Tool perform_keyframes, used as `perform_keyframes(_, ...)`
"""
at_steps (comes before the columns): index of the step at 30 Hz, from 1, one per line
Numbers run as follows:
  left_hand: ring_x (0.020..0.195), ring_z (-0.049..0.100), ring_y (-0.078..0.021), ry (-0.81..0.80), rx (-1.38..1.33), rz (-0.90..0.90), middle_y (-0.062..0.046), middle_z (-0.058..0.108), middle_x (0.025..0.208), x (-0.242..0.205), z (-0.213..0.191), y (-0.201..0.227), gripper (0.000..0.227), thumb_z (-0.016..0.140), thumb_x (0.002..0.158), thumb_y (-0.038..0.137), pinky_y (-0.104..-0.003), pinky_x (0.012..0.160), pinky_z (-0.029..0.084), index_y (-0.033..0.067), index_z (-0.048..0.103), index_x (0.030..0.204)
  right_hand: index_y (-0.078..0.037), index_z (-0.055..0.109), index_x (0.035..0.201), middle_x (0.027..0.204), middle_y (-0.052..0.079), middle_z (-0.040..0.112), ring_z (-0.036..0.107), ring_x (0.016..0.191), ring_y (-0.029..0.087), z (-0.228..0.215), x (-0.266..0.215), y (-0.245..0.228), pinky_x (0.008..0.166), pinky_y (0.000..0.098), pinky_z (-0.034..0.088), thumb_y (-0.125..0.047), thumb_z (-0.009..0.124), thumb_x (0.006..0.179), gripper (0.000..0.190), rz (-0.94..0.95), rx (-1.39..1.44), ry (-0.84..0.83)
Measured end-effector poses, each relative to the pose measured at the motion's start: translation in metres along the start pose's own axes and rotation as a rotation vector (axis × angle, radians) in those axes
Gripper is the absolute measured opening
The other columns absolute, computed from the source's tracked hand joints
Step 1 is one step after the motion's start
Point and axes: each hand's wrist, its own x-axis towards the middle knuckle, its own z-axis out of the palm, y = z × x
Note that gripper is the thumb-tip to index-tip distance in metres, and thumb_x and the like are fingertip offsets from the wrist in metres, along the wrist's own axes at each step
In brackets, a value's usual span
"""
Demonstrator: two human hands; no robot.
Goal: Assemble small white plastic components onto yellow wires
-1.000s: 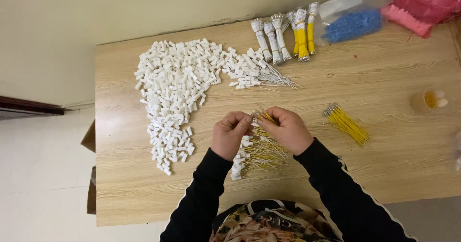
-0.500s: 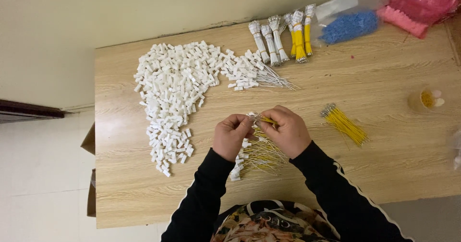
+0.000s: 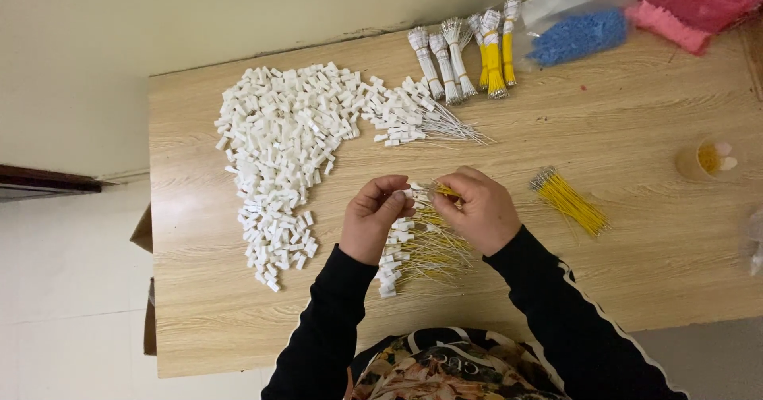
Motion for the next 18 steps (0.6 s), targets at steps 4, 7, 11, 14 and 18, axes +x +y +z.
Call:
perform_keyframes(4,0.082,0.068,-0.016,-0.038,-0.028,0.002,-0.013,0.065,0.098,-0.001,0.0,-0.003,0.026,0.057,0.092,-0.002,-0.03,0.074,0.063,-0.0036,0.061,0.117,-0.012,0.071,0.086,0.069,0.006,0.059,0.065,0.067,0.023,0.001,-0.002,-0.007,0.059,0.0306,0.051,-0.023,0.076,0.082,0.013,0.015,-0.041,0.023)
perform_keyframes(7,0.08,0.068,-0.0166,-0.038,-0.032,-0.001,-0.014,0.066,0.097,-0.001,-0.001,-0.003,0.026,0.058,0.092,-0.001,-0.03,0.073,0.063,-0.0039,0.06,0.118,-0.012,0.07,0.086,0.07,0.006,0.059,0.066,0.069,0.024,0.001,-0.003,-0.006,0.061,0.0311,0.052,-0.021,0.076,0.08,0.013,0.014,-0.024,0.013)
perform_keyframes(11,0.082,0.07,-0.0183,-0.065,-0.025,-0.006,-0.014,0.066,0.099,-0.001,-0.004,-0.007,0.025,0.058,0.092,-0.001,-0.032,0.075,0.063,-0.0027,0.061,0.117,-0.008,0.069,0.087,0.071,0.009,0.058,0.064,0.07,0.027,0.0,-0.001,-0.002,0.062,0.0325,0.051,-0.02,0.073,0.083,0.013,0.014,0.025,-0.078)
perform_keyframes(14,0.085,0.07,-0.0209,-0.09,-0.003,0.014,-0.016,0.067,0.101,-0.001,-0.005,-0.011,0.025,0.058,0.091,-0.004,-0.035,0.077,0.062,-0.0029,0.061,0.116,-0.005,0.068,0.087,0.07,0.012,0.058,0.064,0.07,0.029,-0.001,-0.003,-0.001,0.062,0.0345,0.05,-0.019,0.071,0.085,0.014,0.034,0.073,-0.114)
perform_keyframes(18,0.087,0.071,-0.024,-0.11,0.052,0.047,-0.018,0.067,0.102,0.002,-0.01,-0.018,0.026,0.058,0.089,-0.008,-0.037,0.079,0.061,-0.0035,0.061,0.114,0.0,0.066,0.089,0.071,0.016,0.058,0.063,0.071,0.029,-0.003,-0.003,-0.001,0.064,0.0367,0.049,-0.018,0.068,0.087,0.019,0.086,0.145,-0.169)
